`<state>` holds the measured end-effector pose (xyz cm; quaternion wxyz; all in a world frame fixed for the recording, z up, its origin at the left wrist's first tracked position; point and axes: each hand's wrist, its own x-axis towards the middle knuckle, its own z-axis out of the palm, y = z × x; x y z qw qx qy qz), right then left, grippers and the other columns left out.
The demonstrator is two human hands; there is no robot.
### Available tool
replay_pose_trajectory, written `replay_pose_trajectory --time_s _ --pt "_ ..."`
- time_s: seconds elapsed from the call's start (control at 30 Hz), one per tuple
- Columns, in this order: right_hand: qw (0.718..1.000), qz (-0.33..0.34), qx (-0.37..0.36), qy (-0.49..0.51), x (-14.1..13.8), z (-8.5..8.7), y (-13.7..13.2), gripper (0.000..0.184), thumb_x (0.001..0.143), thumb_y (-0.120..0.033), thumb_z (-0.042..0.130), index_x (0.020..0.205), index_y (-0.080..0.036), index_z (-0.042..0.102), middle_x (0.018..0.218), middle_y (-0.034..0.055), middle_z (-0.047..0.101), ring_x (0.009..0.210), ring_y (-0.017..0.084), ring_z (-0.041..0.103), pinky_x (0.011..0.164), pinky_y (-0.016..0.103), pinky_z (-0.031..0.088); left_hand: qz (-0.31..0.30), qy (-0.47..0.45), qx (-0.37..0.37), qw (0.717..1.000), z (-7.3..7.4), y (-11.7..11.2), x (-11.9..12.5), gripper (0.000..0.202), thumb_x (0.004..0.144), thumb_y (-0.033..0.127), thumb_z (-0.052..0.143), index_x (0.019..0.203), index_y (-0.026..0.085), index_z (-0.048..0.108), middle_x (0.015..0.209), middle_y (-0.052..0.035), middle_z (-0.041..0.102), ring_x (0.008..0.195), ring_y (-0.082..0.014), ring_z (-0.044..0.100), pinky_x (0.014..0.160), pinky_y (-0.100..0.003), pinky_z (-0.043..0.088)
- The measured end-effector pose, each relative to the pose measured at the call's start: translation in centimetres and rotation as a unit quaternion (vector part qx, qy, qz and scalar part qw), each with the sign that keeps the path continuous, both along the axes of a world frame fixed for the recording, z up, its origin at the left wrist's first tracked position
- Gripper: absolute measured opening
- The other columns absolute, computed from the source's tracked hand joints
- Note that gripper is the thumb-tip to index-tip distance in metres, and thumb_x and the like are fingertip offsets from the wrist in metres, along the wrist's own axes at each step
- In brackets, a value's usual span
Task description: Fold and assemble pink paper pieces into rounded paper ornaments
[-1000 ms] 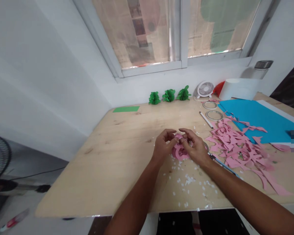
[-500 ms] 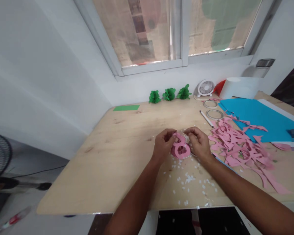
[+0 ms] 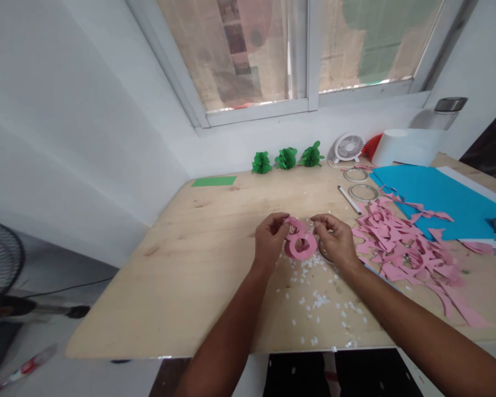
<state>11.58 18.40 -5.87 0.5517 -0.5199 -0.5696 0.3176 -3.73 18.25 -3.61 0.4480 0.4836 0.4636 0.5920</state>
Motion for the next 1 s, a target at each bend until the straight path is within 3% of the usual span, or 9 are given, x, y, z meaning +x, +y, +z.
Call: replay_pose_trajectory --time_s 0.2,0.4,0.7,0.9,1.0 --pt "0.998 0.046 0.004 -0.043 0.0 0.7 -0.3 0.025 0.08 -0.033 0.053 0.095 -0.018 0.066 0.096 0.0071 0.069 0.09 0.021 0.062 0.077 0.032 0.046 0.06 0.003 0.017 0.998 0.0 0.1 -0.2 0.019 0.069 0.024 0.064 0.086 0.016 0.064 0.077 -0.0022 0.065 0.072 -0.0132 0.061 0.065 -0.024 0.049" --pt "0.992 0.089 -0.041 -0.083 -0.4 0.7 -0.6 0.029 0.074 -0.032 0.058 0.1 -0.02 0.064 0.085 0.0032 0.069 0.077 0.018 0.062 0.069 0.029 0.046 0.079 0.002 0.037 0.996 -0.5 0.2 -0.1 0.022 0.069 0.025 0.064 0.089 0.015 0.064 0.077 -0.0021 0.065 0.071 -0.0132 0.061 0.067 -0.025 0.049" --pt "0.968 0.169 -0.132 0.133 -1.0 0.9 -0.7 0.021 0.07 -0.036 0.065 0.082 -0.019 0.061 0.07 0.0028 0.07 0.064 0.018 0.064 0.062 0.029 0.047 0.02 -0.058 -0.011 0.998 -0.1 0.0 0.2 0.04 0.069 0.031 0.067 0.105 0.017 0.057 0.076 -0.0018 0.063 0.072 -0.0139 0.061 0.07 -0.026 0.047" --pt "0.951 0.164 -0.117 0.234 -1.0 0.4 -0.2 0.019 0.068 -0.033 0.07 0.076 -0.018 0.062 0.064 0.0018 0.07 0.06 0.015 0.064 0.065 0.028 0.048 -0.053 -0.082 -0.086 0.992 -0.6 0.0 0.4 0.079 0.059 0.026 0.075 0.129 0.02 0.039 0.08 -0.0014 0.062 0.071 -0.0138 0.059 0.07 -0.027 0.046" --pt "0.949 0.17 -0.11 0.243 -0.9 0.2 -0.1 0.016 0.069 -0.031 0.069 0.078 -0.018 0.064 0.065 0.002 0.07 0.06 0.015 0.064 0.065 0.028 0.048 -0.041 -0.089 -0.105 0.99 -0.9 0.1 0.4 0.087 0.055 0.025 0.077 0.131 0.021 0.036 0.086 -0.0033 0.061 0.073 -0.0142 0.059 0.07 -0.027 0.046"
